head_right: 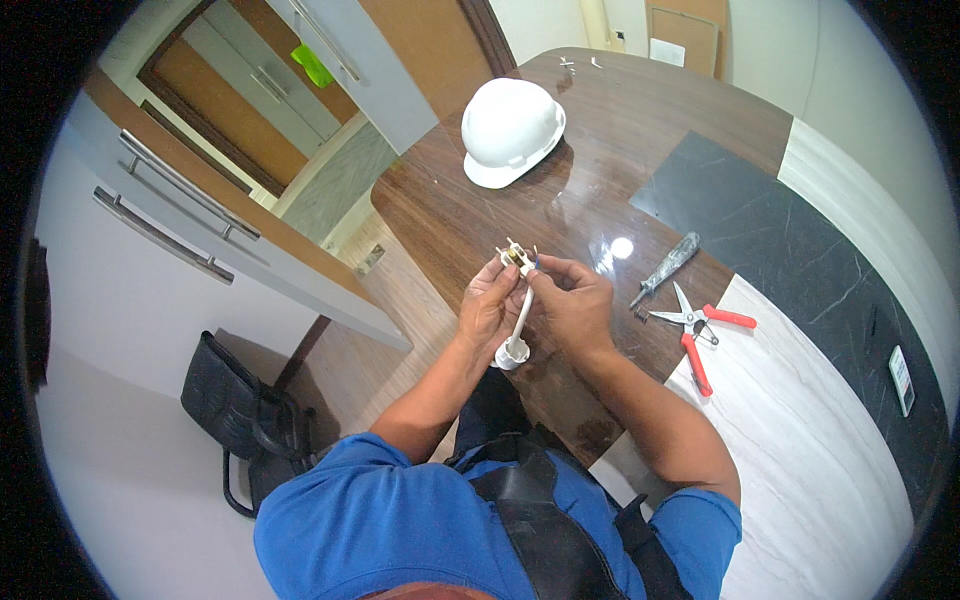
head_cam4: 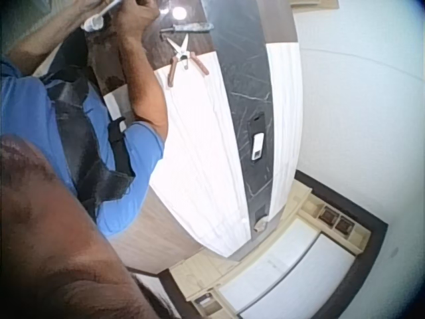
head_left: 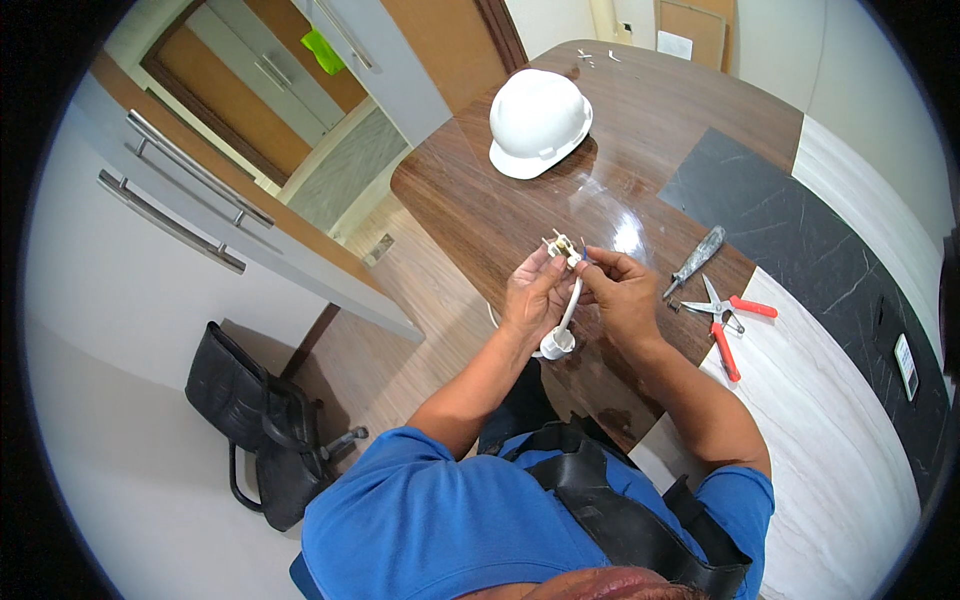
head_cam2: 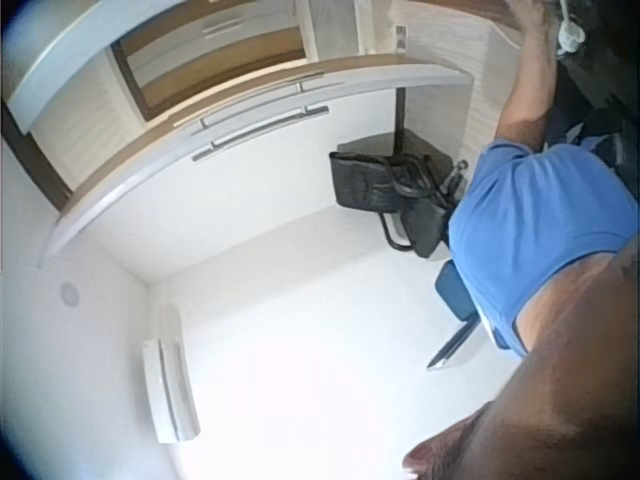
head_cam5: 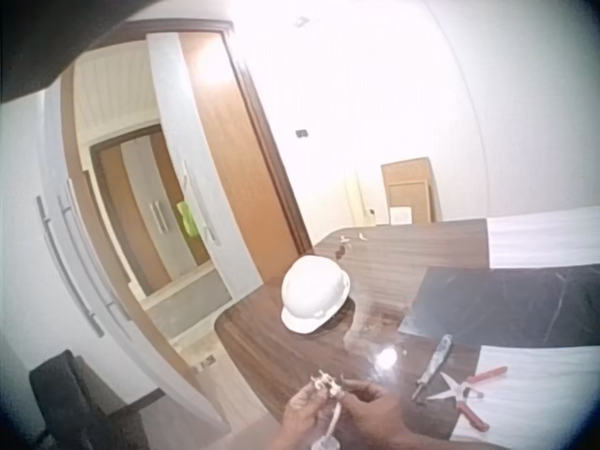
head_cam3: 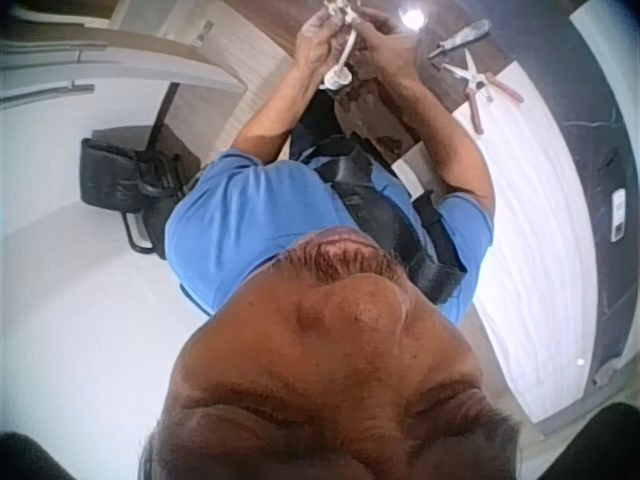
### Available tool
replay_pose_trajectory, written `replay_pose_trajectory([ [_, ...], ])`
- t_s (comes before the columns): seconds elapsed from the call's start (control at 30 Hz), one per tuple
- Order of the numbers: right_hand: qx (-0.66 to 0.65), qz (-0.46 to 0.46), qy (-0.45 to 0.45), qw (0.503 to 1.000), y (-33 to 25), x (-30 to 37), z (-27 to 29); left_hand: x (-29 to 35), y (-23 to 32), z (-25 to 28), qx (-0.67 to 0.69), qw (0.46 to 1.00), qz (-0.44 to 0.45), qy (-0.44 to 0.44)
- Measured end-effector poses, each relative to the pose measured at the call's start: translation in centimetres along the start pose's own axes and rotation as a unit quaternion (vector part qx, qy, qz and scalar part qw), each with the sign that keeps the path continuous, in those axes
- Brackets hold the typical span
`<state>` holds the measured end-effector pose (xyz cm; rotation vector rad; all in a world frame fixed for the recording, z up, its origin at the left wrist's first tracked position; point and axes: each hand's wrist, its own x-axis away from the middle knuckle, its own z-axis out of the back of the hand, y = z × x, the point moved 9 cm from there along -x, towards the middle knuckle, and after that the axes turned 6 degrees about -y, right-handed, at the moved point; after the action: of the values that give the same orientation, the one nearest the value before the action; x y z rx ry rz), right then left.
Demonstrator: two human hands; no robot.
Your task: The person walks to a table and picks up a white electrical plug and tools. They use pliers to strip the wire insulation and a screwdriver to tighten the internal terminals of the plug. The person manipulates the wires and screws to secure the connection.
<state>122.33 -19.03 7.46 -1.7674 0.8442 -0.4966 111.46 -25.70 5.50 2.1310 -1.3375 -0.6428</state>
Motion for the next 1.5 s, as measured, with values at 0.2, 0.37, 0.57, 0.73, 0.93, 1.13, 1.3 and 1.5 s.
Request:
replay_pose_trajectory([
  [0.2, 0.037, 0.035, 0.035, 0.998, -0.9, 0.7, 0.3, 0.5, -0.9, -0.1, 0.025, 0.999, 0.015, -0.016],
  [0.37, 0.048, 0.023, 0.041, 0.998, -1.5, 1.1, 0.1, 0.8, -1.6, 0.7, 0.036, 0.999, 0.011, 0.01],
  [0.57, 0.091, 0.058, 0.031, 0.994, -1.1, 0.9, 0.0, 1.4, -0.7, -0.6, 0.019, 0.999, -0.034, 0.013],
  [0.73, 0.109, 0.061, 0.008, 0.992, -2.6, 1.1, -0.4, 1.2, -0.7, -0.7, 0.021, 0.999, -0.028, -0.012],
  [0.93, 0.126, 0.065, -0.002, 0.99, -2.7, 1.1, -0.5, 1.2, -1.0, -0.2, 0.036, 0.999, -0.027, -0.009],
  [1.13, 0.19, 0.126, 0.009, 0.974, -4.9, 1.7, -0.9, 0.9, -1.5, 0.6, 0.065, 0.998, -0.021, -0.017],
  [1.3, 0.244, 0.166, -0.004, 0.956, -6.0, 1.7, -1.0, 0.8, -1.8, 0.9, 0.068, 0.997, -0.013, -0.018],
  [1.5, 0.277, 0.175, -0.016, 0.945, -6.2, 1.6, -1.0, 0.9, -1.9, 0.4, 0.074, 0.997, -0.008, -0.019],
])
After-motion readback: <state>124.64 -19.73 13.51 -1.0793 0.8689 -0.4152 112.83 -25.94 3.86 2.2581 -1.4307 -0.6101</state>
